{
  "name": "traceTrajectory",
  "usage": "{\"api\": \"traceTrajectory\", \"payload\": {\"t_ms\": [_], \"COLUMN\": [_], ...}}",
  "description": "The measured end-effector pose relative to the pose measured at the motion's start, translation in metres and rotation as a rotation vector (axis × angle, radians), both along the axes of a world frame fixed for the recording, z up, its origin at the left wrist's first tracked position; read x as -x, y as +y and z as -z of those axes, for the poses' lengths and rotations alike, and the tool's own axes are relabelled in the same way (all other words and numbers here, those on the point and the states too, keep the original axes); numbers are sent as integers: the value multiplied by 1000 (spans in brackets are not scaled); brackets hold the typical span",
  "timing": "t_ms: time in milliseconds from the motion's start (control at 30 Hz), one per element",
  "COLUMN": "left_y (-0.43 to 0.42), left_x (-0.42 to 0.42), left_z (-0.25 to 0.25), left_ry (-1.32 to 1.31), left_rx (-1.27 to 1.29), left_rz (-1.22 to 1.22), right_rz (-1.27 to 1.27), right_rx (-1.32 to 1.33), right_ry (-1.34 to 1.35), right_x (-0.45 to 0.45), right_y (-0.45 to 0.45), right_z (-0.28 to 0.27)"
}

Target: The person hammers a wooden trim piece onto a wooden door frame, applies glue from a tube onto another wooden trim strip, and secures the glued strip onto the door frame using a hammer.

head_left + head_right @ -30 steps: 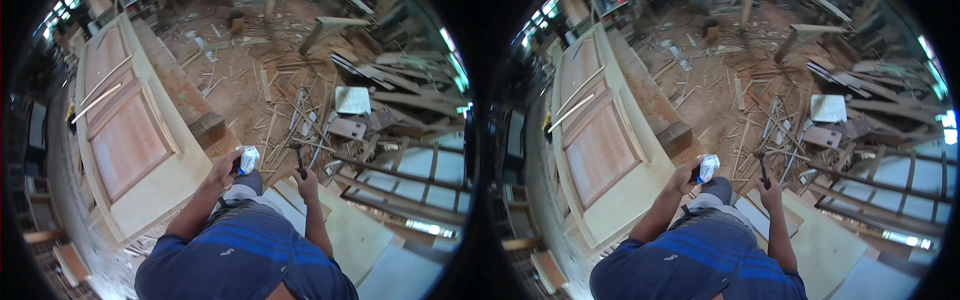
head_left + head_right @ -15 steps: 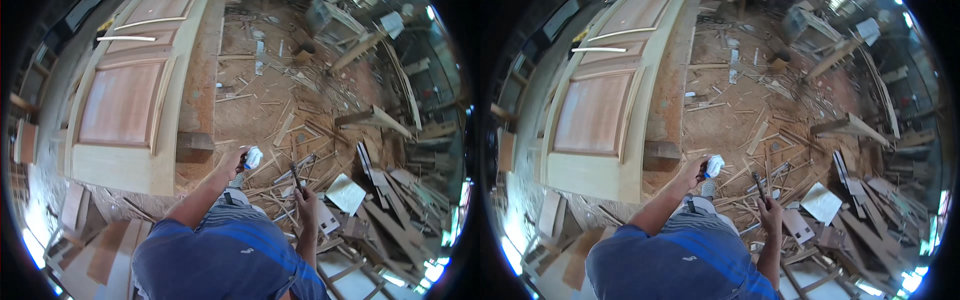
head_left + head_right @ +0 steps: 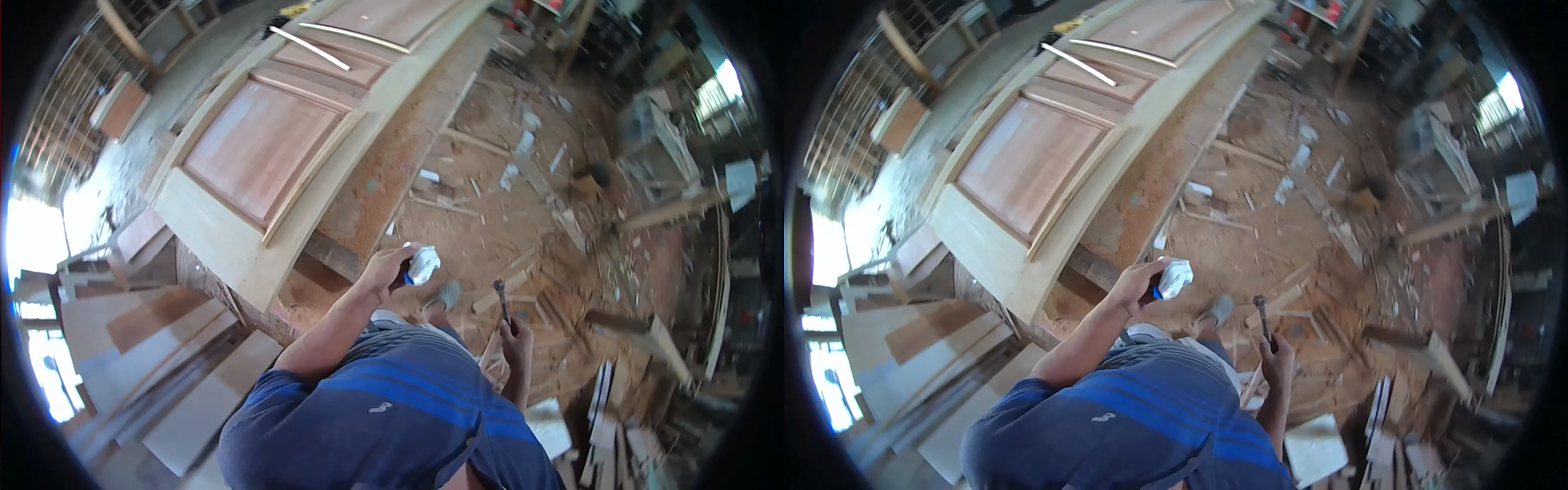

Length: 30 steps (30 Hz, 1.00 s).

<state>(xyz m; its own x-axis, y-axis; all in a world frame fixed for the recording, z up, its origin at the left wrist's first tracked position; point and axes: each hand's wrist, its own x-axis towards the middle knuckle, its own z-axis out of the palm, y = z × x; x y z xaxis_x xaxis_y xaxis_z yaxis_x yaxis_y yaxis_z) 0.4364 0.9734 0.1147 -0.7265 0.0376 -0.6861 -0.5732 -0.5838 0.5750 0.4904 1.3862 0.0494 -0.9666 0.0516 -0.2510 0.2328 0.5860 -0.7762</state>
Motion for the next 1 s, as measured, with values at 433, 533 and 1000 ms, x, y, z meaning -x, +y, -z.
{"api": "traceTrajectory", "payload": {"t_ms": [433,533,1000], "left_y": [3,-42,-333], "left_x": [93,112,237], "left_z": [-28,1,53], "left_ry": [-42,12,125], "left_rx": [36,47,359], "left_rz": [-843,-915,-1425], "right_rz": [-578,-623,-762], "right_rx": [-70,-70,-70], "right_ry": [205,133,-67], "right_x": [380,423,556], "right_y": [-60,-102,-271], "right_z": [-41,-37,-20]}}
